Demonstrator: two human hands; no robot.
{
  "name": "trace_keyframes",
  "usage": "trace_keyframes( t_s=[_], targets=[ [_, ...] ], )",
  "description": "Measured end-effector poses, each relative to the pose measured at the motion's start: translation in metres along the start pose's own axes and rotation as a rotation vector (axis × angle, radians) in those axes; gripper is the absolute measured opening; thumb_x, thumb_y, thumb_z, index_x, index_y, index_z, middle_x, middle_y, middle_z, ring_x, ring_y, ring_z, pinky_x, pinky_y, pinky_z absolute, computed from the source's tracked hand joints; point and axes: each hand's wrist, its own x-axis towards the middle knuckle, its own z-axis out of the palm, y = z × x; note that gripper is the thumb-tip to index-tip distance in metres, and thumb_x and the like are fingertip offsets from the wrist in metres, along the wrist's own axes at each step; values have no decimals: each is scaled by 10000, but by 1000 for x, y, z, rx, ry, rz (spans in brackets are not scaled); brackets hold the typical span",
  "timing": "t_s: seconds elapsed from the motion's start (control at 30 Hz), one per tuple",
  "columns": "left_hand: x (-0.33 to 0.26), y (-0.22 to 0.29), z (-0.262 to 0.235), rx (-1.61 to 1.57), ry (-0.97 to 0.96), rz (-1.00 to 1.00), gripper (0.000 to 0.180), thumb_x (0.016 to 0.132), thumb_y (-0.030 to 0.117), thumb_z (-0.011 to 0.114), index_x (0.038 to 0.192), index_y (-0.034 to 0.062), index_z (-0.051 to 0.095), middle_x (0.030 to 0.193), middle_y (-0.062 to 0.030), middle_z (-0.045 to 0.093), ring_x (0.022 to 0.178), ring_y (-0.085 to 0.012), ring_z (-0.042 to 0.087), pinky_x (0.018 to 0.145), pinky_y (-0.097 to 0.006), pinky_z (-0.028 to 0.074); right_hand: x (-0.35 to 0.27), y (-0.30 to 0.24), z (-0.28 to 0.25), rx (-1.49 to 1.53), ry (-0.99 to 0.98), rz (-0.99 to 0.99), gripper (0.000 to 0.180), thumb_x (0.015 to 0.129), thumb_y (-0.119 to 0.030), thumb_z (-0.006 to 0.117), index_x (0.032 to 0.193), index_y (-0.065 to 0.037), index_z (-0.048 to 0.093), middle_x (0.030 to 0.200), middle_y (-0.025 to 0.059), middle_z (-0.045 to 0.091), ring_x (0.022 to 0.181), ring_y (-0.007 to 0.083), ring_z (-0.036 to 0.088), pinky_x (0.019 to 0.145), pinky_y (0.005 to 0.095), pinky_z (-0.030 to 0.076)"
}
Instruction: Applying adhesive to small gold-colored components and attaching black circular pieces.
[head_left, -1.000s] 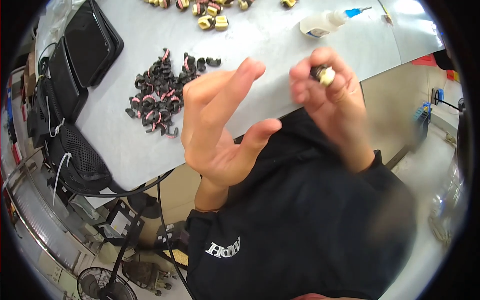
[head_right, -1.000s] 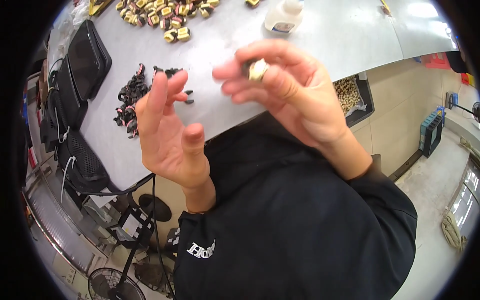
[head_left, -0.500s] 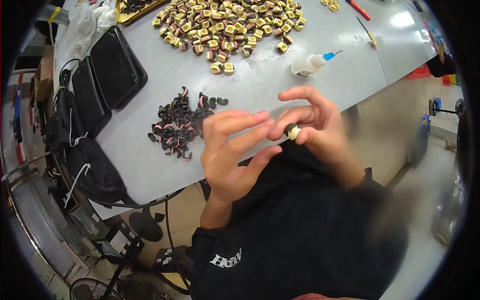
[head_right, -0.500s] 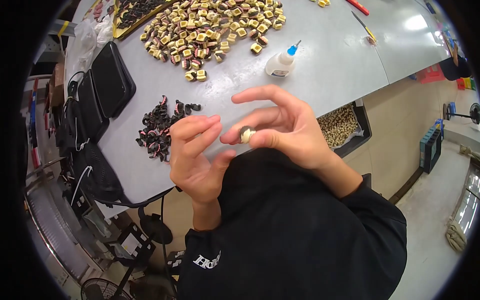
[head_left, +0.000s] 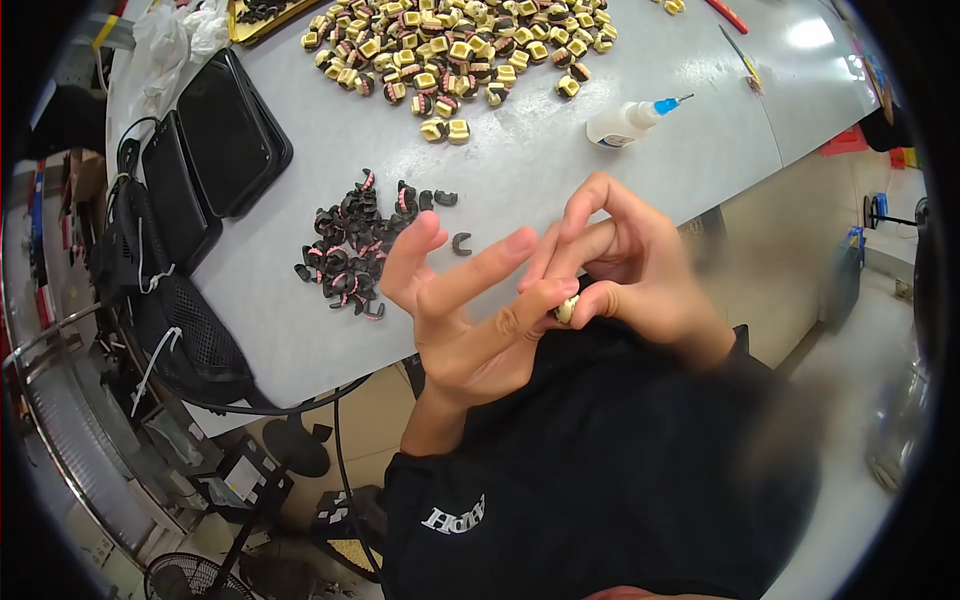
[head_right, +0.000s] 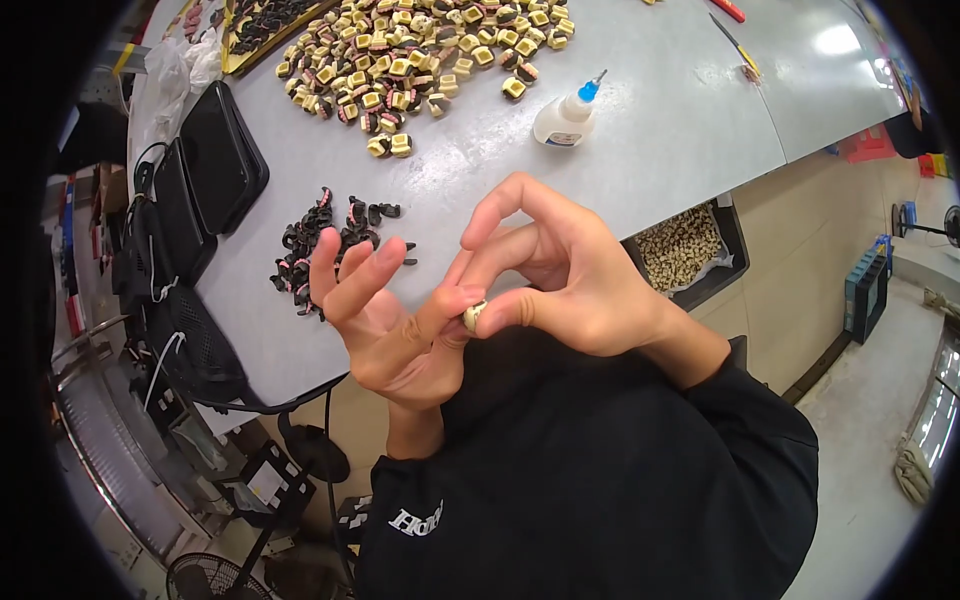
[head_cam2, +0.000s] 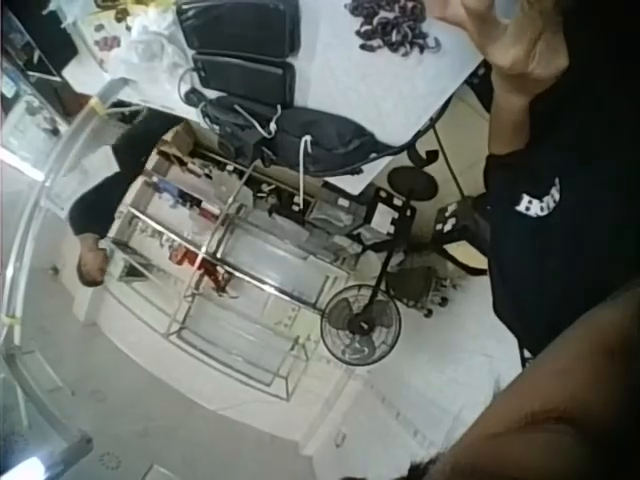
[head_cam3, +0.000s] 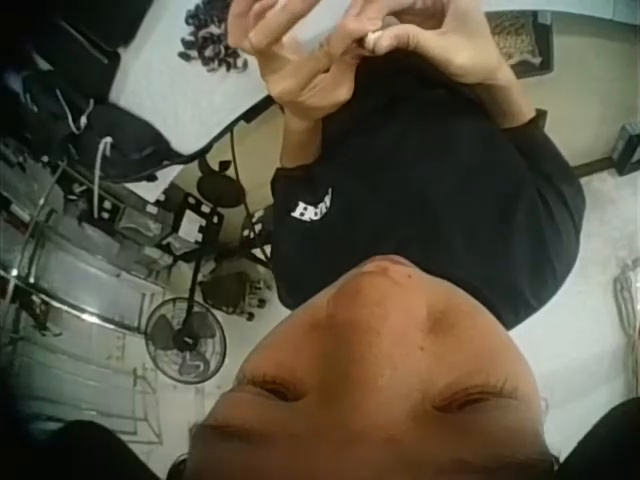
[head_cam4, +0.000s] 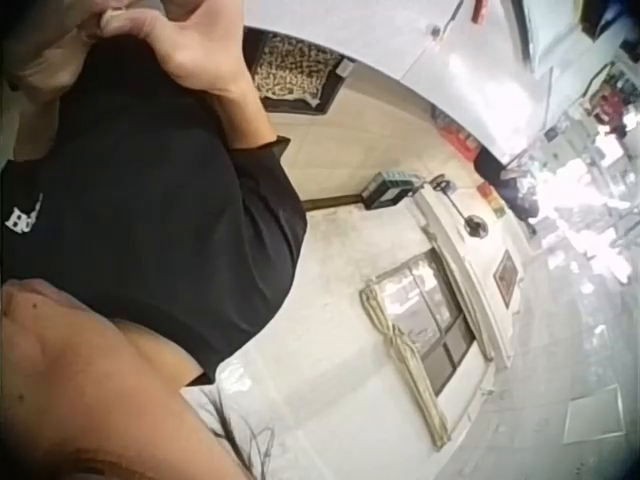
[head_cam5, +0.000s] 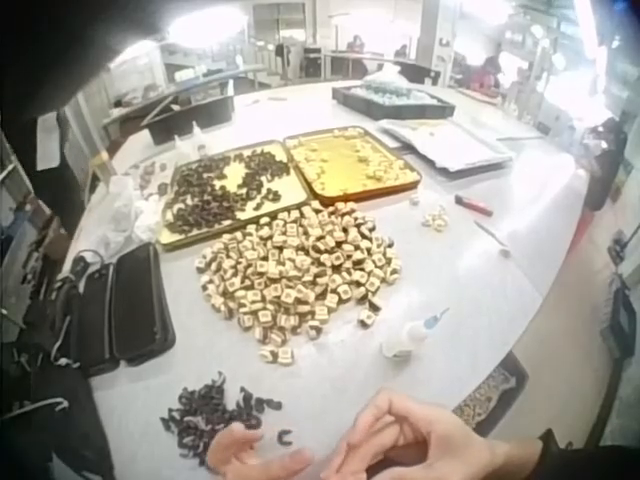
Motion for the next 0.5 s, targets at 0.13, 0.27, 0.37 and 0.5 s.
trace_keyframes(
  t_s=[0.13, 0.27, 0.37, 0.5],
  targets=[
    [8, 1, -2, 42, 3, 51, 280, 663, 118, 742, 927, 208, 715, 1132, 56, 585, 1244, -300, 270, 905, -386, 313, 5, -8, 2, 90, 29, 100, 397, 774, 81, 634, 1072, 0, 384, 909, 123, 615, 935, 192, 592, 811, 305, 490],
    [18, 15, -10, 78, -68, 12, 277, 667, 151, 749, 936, 208, 715, 1132, 46, 582, 1250, -301, 262, 921, -396, 303, 1, -23, 9, 139, 65, 184, 369, 784, 75, 625, 1067, -3, 402, 911, 123, 609, 908, 181, 596, 800, 294, 491],
    [32, 34, -13, 89, -91, -2, 284, 653, 199, 759, 934, 205, 716, 1123, 23, 585, 1238, -302, 274, 923, -397, 307, -3, -49, 22, 19, 128, 222, 381, 747, 21, 689, 1012, -9, 417, 875, 147, 612, 844, 196, 614, 745, 292, 502],
    [49, 61, -22, 49, -89, -9, 325, 612, 262, 770, 926, 196, 718, 1084, -17, 596, 1196, -302, 317, 907, -392, 335, -40, -90, 16, -86, -26, 174, 254, 785, 59, 624, 1000, 25, 493, 915, 133, 600, 821, 176, 608, 739, 276, 501]
  ],
)
